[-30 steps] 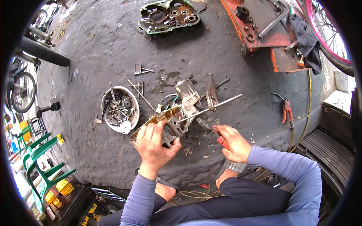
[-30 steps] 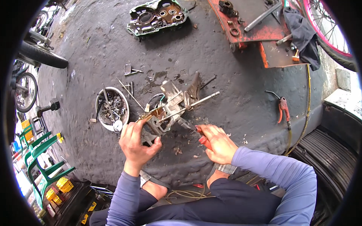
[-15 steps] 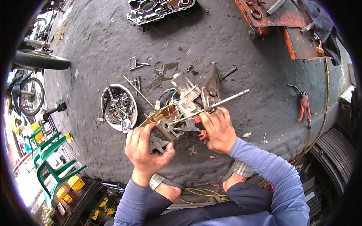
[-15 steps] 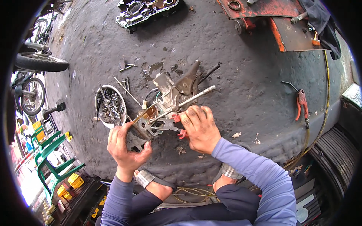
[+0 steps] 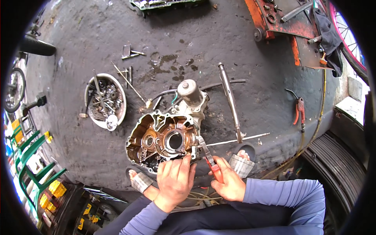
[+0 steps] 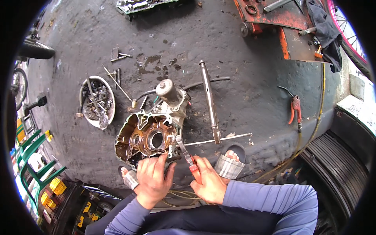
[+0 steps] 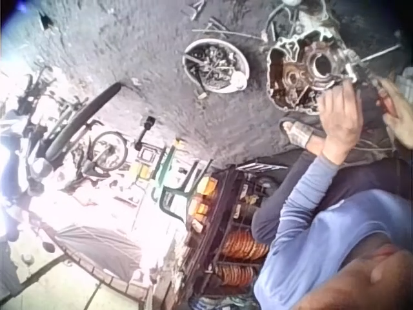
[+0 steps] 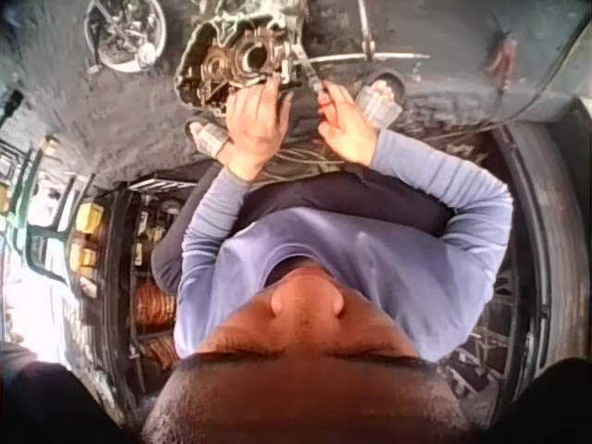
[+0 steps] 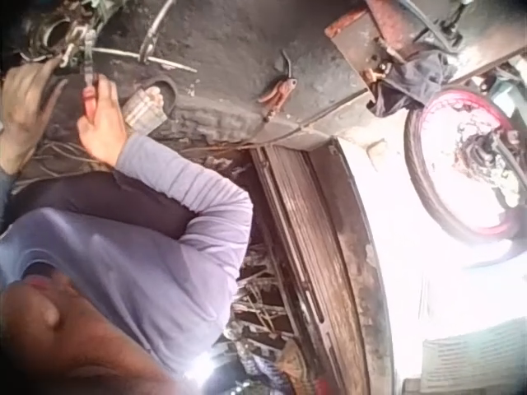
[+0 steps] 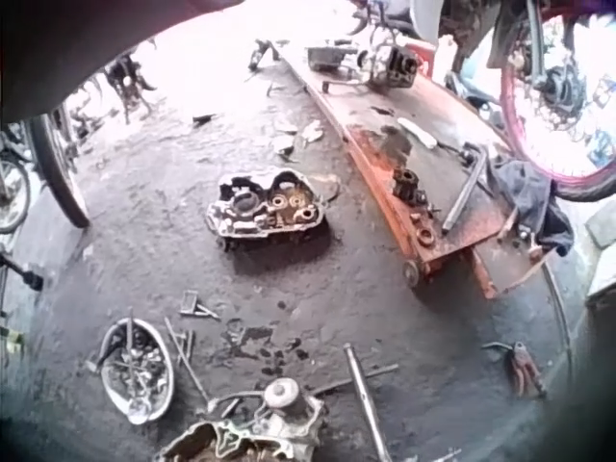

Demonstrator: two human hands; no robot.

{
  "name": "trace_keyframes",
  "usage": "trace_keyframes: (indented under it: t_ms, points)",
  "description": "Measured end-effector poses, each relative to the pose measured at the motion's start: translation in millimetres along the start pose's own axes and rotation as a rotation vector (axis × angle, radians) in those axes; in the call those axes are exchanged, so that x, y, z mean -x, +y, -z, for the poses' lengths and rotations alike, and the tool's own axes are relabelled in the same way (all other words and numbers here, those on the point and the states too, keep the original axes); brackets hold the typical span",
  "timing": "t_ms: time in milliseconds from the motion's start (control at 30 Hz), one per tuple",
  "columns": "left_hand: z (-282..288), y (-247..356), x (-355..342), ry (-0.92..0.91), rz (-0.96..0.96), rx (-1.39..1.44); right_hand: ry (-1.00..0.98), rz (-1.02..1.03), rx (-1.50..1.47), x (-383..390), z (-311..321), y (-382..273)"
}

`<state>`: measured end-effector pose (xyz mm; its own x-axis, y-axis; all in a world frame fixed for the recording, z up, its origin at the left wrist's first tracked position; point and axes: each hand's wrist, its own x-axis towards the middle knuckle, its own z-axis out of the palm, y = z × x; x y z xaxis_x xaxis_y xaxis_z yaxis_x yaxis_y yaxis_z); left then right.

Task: Repairing and assembling motorcycle engine components using various hand tools and cleaning agents.

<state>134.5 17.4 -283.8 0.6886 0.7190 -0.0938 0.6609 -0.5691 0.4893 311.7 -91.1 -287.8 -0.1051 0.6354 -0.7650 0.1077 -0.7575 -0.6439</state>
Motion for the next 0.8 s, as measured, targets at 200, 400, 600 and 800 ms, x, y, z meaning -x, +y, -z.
trace_keyframes:
  t_ms: [200,400,600,800]
  points:
    - [-38.5,-1.6,14.7,-0.015,-0.07,0.139,0.072,-0.187,-0.245,22.0,-47.7,49.2]
    - [-99.4,-17.8,54.5,-0.014,-0.12,0.114,0.139,-0.363,-0.455,9.9,-63.8,52.5]
    - [-119.5,-24.4,60.0,0.045,-0.183,0.115,0.117,-0.643,-0.396,-6.3,-51.4,57.2]
    - [-123.3,-27.4,60.8,0.112,-0.202,0.151,0.156,-0.632,-0.463,-13.7,-45.5,44.2]
